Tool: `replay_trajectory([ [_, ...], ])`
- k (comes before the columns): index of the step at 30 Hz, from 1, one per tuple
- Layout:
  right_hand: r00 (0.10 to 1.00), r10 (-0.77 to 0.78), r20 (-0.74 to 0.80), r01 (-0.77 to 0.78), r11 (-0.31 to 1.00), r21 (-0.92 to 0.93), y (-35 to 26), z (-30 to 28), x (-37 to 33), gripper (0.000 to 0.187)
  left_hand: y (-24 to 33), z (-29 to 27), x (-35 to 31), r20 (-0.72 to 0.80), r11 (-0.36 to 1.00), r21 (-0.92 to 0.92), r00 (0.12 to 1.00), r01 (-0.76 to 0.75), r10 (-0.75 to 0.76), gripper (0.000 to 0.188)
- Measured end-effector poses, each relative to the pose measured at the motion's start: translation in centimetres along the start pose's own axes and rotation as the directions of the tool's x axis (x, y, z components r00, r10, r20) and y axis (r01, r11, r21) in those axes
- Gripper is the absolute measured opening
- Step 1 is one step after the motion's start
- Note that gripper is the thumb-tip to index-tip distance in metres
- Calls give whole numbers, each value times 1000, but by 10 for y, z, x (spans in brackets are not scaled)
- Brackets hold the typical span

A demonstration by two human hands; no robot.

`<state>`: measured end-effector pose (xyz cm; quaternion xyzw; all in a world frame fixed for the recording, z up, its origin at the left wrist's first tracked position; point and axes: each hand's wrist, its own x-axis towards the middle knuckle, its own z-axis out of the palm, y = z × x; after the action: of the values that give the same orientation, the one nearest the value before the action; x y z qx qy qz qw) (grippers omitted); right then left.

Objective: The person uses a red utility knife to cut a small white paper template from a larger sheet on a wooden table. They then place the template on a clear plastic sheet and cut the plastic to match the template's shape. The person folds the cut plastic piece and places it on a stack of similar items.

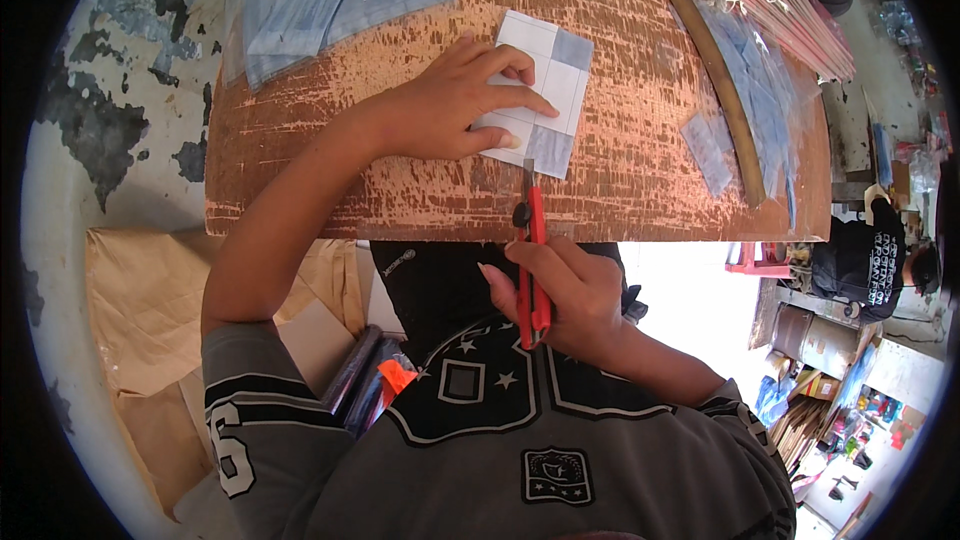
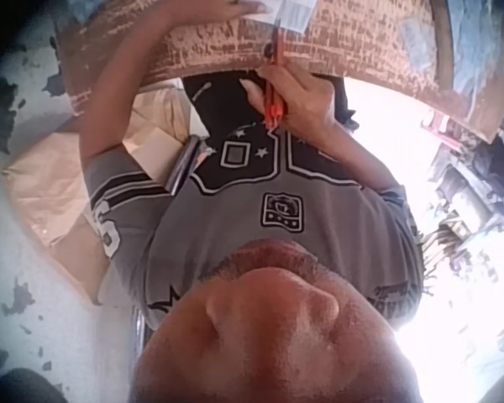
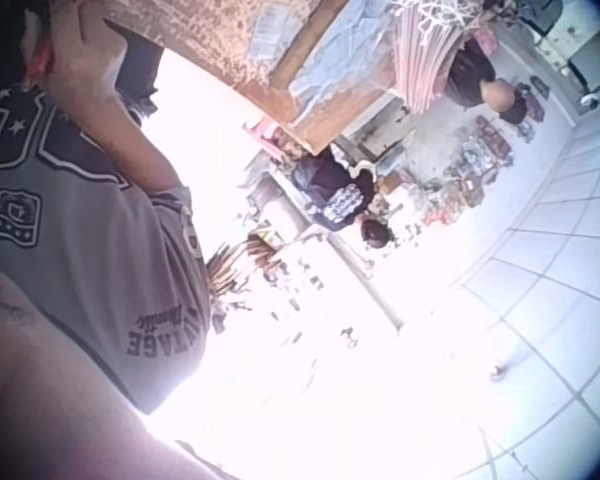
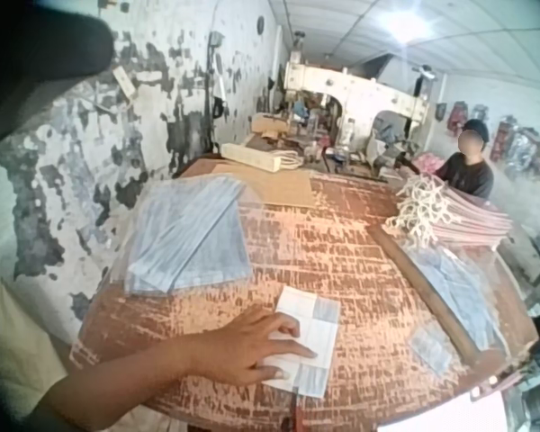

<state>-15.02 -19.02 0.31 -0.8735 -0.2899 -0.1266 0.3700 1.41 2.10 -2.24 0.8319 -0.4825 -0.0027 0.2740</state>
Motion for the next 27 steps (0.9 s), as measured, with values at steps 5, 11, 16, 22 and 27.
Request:
replay_trajectory([
  [5,1000,13,21,-13,1000,-1,-3,0,-1,30,-1,0,0,3,1000,20,1000,-12,12,48],
  [11,1000,15,24,-15,1000,-11,-5,1,-2,30,1,-2,1,24,1000,17,1000,1,-1,48],
  [16,998,11,64,-8,999,-48,-7,1,-4,29,2,-3,2,39,1000,7,999,28,-28,49],
  [22,996,14,88,-9,999,-53,-7,1,-9,28,3,-5,4,73,998,2,996,58,-58,49],
  [27,999,16,38,-16,1000,-15,-3,-11,-5,27,3,-7,6,83,999,1,996,38,-38,48],
])
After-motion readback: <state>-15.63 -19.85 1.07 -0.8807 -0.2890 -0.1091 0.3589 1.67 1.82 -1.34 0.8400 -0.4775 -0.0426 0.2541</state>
